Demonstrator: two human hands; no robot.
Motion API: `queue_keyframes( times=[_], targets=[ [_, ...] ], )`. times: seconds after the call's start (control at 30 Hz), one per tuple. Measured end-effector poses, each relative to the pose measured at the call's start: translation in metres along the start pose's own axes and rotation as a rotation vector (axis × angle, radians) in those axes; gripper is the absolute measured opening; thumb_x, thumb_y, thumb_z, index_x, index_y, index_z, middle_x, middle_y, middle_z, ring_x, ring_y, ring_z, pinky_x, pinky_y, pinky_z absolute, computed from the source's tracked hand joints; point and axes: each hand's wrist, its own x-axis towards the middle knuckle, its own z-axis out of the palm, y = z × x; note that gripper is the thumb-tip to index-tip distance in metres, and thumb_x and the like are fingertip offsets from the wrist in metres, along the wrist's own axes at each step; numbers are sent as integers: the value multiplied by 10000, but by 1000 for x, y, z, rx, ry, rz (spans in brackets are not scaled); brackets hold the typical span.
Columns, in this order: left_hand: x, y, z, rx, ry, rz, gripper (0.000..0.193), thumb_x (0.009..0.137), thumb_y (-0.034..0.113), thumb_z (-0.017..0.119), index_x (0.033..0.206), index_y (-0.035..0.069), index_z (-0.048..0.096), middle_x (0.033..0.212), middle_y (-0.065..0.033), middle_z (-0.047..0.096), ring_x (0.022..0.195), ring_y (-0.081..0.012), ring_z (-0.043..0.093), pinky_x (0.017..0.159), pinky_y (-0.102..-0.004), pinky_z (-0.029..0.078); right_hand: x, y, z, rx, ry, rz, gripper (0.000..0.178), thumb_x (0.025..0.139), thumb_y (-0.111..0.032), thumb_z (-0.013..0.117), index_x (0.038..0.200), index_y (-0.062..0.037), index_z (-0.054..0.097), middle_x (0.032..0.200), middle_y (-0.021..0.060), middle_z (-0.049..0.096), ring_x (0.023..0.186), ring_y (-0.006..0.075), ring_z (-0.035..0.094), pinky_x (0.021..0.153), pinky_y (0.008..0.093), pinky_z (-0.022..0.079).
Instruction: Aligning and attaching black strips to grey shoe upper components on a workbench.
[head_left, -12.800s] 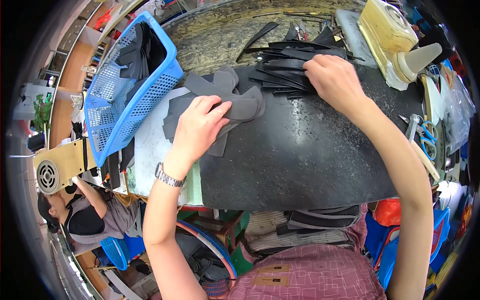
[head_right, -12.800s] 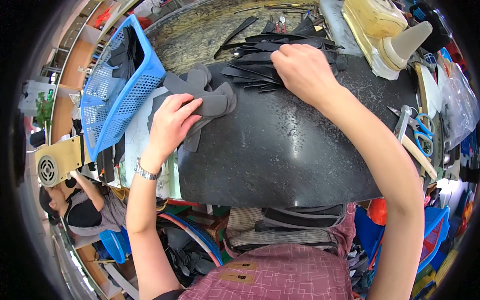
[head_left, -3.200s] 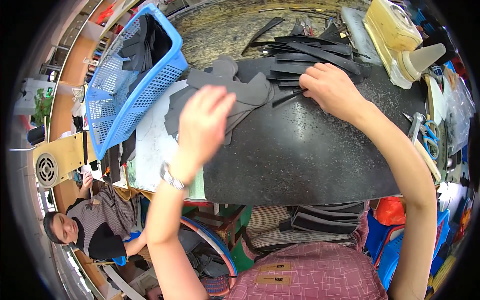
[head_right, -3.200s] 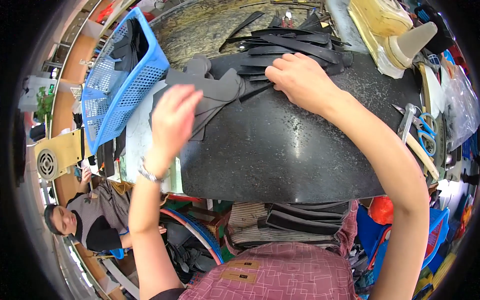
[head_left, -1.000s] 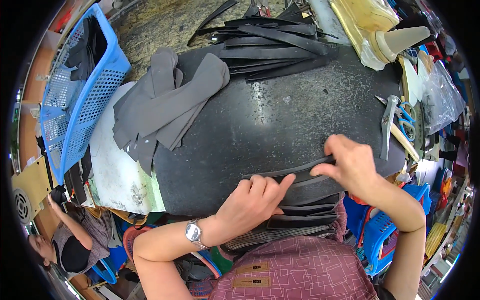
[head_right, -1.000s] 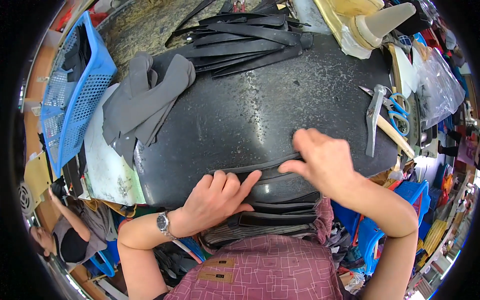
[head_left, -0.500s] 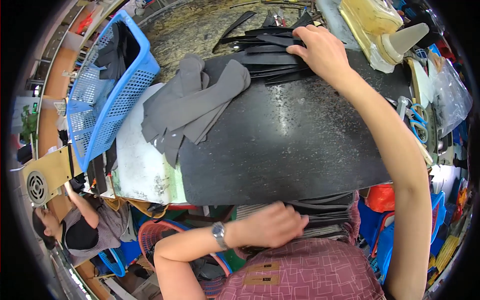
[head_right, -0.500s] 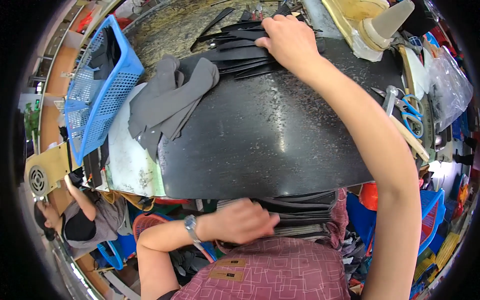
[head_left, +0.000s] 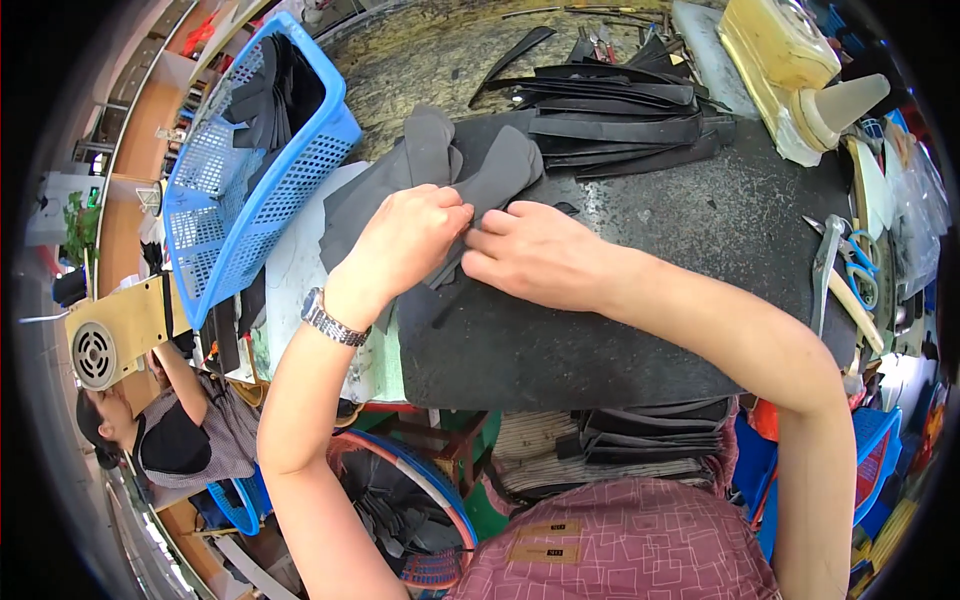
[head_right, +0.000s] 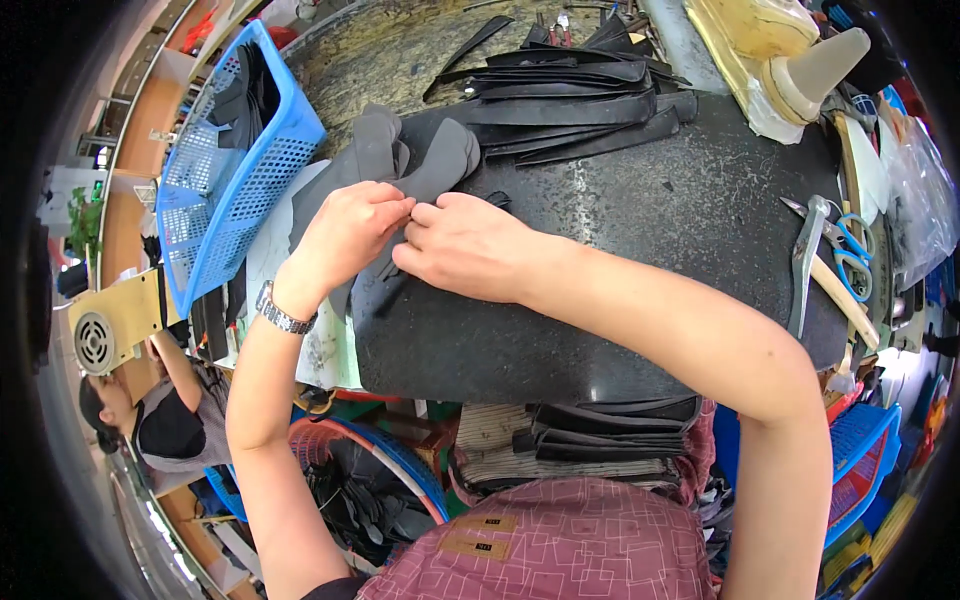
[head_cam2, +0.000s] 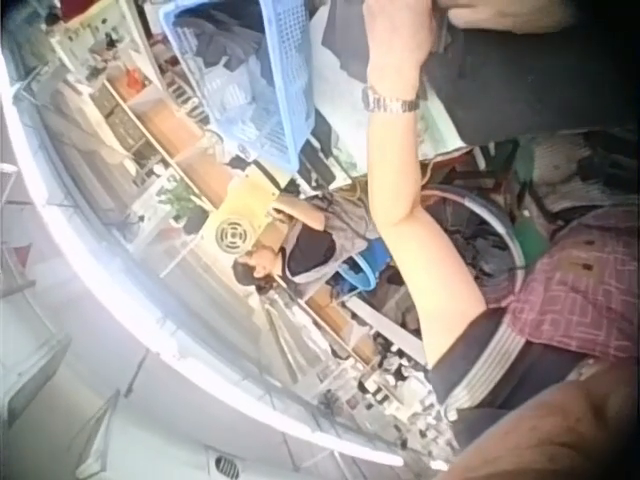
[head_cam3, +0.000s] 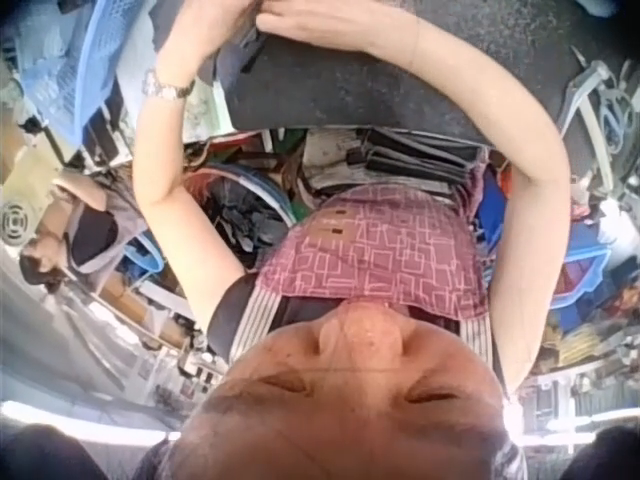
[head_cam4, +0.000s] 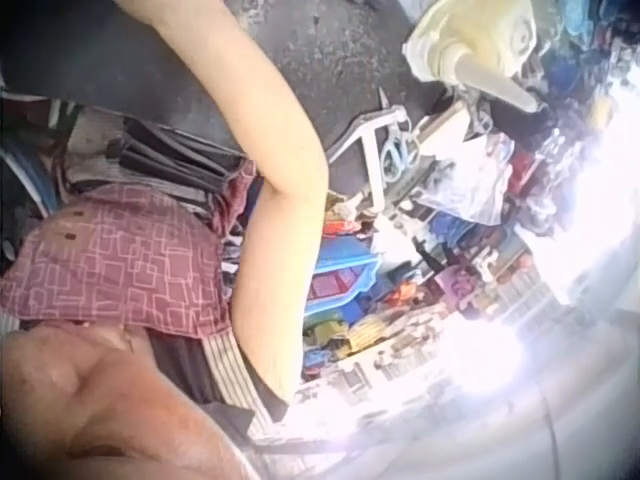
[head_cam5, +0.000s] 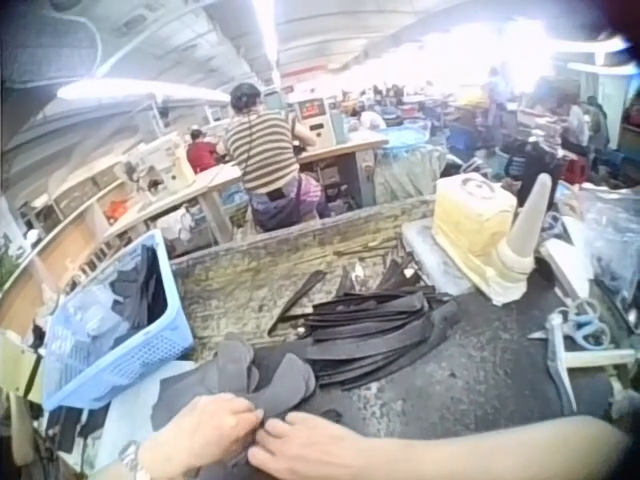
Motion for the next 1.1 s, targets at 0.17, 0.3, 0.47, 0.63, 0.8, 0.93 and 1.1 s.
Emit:
queue_keyframes(
  times=[0.17, 0.3, 0.47, 0.63, 0.8, 0.93, 1.1],
  targets=[
    [-8, 6, -9, -47, 201, -124, 53, 763, 44, 640, 814, 35, 651, 807, -97, 644, 770, -268, 644, 672, -351, 530, 10, -6, 7, 74, -27, 97, 116, 745, -116, 581, 839, -84, 521, 831, 29, 577, 855, 196, 538, 706, 319, 440],
    [-15, 52, -63, 49, 793, -191, 179, 756, -46, 682, 921, 23, 691, 845, -95, 697, 722, -240, 679, 639, -287, 548, 6, -1, 1, 161, -86, 195, 133, 730, -67, 587, 850, -63, 529, 841, 52, 599, 874, 227, 563, 747, 340, 460],
    [-16, 154, -10, -8, 563, 379, 375, 707, 161, 583, 982, -86, 646, 955, -183, 646, 791, -247, 612, 673, -298, 511, 8, 28, -24, 661, -181, 424, 122, 831, -136, 607, 908, -46, 575, 801, 141, 618, 809, 303, 609, 711, 379, 480],
    [-12, 203, 55, 21, 434, 330, 245, 847, 154, 600, 1021, -6, 665, 972, -133, 653, 741, -182, 576, 626, -269, 472, -31, 9, -122, 660, -6, 679, 133, 812, -157, 641, 853, -30, 631, 696, 107, 618, 621, 233, 606, 580, 323, 469],
    [-48, 206, 63, -11, 570, 219, 283, 870, 265, 605, 1033, 44, 676, 1018, -78, 649, 808, -168, 543, 653, -265, 421, -91, -39, -156, 1097, -369, 1365, 132, 821, -117, 674, 888, -3, 682, 676, 26, 646, 552, 48, 547, 504, 238, 452],
    [-64, 199, 72, 47, 480, 112, 271, 854, 251, 606, 1032, 58, 671, 1017, -68, 649, 812, -154, 517, 644, -249, 375, -104, -61, -132, 1144, -410, 1412, 132, 803, -105, 692, 883, -1, 679, 682, 50, 660, 578, 74, 588, 536, 247, 472],
    [-66, 200, 69, 114, 440, 111, 269, 852, 239, 602, 1029, 46, 666, 1011, -78, 650, 830, -163, 531, 656, -255, 394, -105, -65, -113, 950, -403, 1314, 124, 793, -99, 689, 866, -1, 668, 690, 104, 660, 594, 149, 631, 566, 282, 483]
  ],
)
